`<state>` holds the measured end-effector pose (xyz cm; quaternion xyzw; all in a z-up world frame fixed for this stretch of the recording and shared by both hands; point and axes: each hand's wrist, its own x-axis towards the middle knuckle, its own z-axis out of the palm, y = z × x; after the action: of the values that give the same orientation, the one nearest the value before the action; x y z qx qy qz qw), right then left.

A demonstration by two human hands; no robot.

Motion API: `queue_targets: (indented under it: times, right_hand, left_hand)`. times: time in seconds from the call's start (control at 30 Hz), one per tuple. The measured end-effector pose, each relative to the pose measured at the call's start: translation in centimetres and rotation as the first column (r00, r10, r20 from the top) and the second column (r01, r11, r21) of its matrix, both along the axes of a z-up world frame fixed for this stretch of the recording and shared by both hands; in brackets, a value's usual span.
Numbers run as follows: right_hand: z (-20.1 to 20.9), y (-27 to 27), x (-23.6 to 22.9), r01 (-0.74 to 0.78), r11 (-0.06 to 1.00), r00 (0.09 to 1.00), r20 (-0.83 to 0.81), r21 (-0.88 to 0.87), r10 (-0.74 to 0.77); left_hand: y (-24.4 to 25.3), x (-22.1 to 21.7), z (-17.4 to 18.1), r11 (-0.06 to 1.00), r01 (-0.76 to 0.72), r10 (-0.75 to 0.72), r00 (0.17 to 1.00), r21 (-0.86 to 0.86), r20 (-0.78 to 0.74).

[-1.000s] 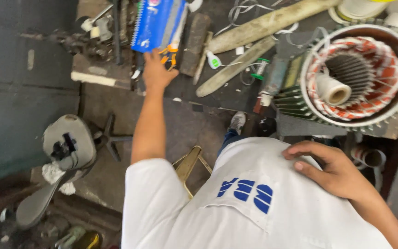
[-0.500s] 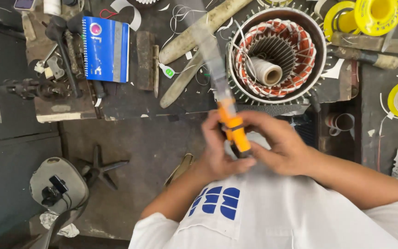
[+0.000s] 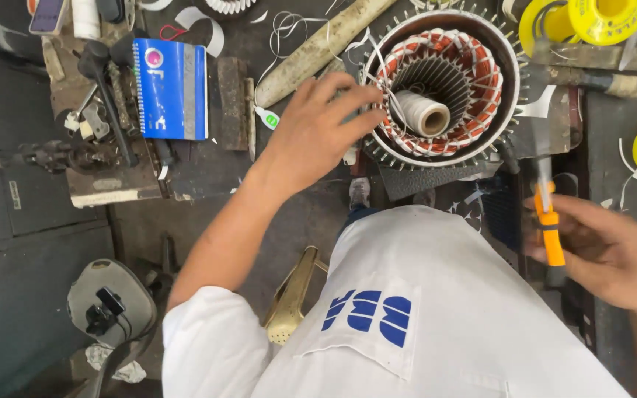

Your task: The person works on an electric motor stator, tying white string around the copper windings. They use pliers to cut the string, then use scissors to trim excess material. Finally, they use a hammer to tap the stator assembly.

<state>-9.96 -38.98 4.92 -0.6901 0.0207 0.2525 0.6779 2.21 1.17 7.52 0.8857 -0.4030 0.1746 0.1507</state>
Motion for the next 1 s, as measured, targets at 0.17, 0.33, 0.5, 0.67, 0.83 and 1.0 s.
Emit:
queue_targets:
  times: [0.17,0.33,0.5,0.67,0.83,1.0]
  right_hand:
    - [2.9,0.5,-0.1,0.088,0.497,0.868,0.311,-0.863,0.387]
    - [4.1,-1.4,2.5,0.116,0.413,0.052,0.420,-0.903,0.906]
    - [2.1,-4.1,2.3,0.115,0.251,0.269,0.274,-0.961,0.923]
    - [2.8,-3.0,2.8,0.169,0.157,0.256,0.197,-0.973,0.946]
    - [2.0,-3.4,3.4,0.217,0.104,0.201,0.148,-0.971,0.968]
    - [2.8,-3.0,3.7,0.237,0.146,0.133,0.181,-0.961,0.974]
  left_hand:
    - [0.2,1.8,0.3,0.954,0.185,-0.196,0.980,0.235,0.021]
    - [-0.2,2.5,0.7,0.932,0.212,-0.230,0.973,0.294,0.028]
    - [0.0,2.4,0.5,0.940,0.183,-0.224,0.968,0.290,0.116]
    - [-0.1,2.5,-0.4,0.960,0.213,-0.212,0.977,0.181,-0.026]
    - [-0.2,2.4,-0.4,0.965,0.252,-0.243,0.963,0.066,-0.119]
    - [-0.3,2.3,-0.6,0.961,0.274,-0.278,0.951,-0.043,-0.134]
